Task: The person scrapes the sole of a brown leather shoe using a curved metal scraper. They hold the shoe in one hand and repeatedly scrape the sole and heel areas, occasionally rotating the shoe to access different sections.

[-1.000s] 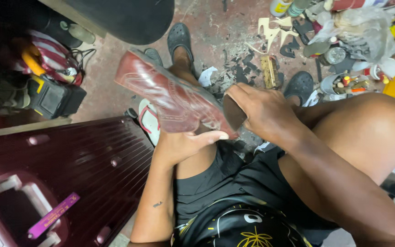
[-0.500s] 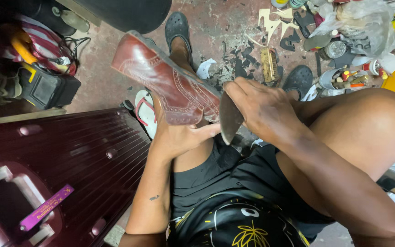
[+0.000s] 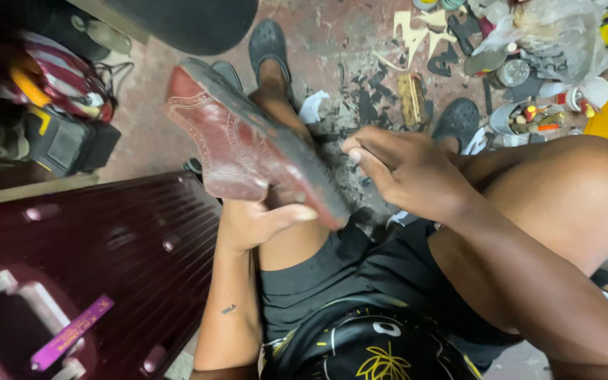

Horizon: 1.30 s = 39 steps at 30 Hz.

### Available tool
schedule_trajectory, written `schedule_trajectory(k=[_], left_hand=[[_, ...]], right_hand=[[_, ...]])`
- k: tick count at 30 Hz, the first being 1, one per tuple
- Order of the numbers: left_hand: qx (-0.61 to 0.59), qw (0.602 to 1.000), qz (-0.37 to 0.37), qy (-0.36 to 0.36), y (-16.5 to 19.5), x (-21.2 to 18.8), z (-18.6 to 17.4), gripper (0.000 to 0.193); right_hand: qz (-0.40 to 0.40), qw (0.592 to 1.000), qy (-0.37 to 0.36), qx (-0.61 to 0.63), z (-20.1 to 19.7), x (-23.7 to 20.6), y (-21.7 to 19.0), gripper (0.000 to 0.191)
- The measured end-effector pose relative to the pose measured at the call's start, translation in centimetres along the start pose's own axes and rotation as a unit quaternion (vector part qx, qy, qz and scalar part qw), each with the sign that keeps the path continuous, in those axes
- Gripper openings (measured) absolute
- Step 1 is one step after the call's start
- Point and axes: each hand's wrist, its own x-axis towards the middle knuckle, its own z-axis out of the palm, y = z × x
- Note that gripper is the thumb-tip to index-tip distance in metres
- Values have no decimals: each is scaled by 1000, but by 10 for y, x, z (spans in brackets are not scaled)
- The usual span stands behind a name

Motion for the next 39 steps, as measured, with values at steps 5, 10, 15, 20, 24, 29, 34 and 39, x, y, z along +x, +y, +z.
schedule_trajectory(k=[5, 10, 15, 20, 24, 29, 34, 39], left_hand=[[-220, 963, -52, 146, -24, -19, 1, 46], [-61, 982, 2, 178, -27, -15, 13, 38], [34, 983, 16, 178, -5, -3, 17, 32], [112, 983, -26, 145, 12, 5, 19, 20], [248, 955, 81, 141, 18, 15, 20, 19], [260, 953, 81, 130, 23, 22, 20, 18], [253, 955, 69, 138, 25, 23, 20, 20], [256, 954, 65, 142, 21, 21, 19, 19]], right_hand=[[173, 961, -103, 190, 4, -1, -8, 27], [-160, 986, 13, -48, 11, -3, -29, 43], [-247, 952, 7, -180, 2, -7, -47, 32], [-209, 800, 54, -560, 0, -14, -58, 9], [-207, 888, 60, -406, 0, -12, -52, 17], [-162, 968, 10, -191, 7, -4, -33, 36], [-138, 977, 10, -161, 14, -4, -26, 41], [-161, 979, 40, -118, 16, -4, -27, 38]])
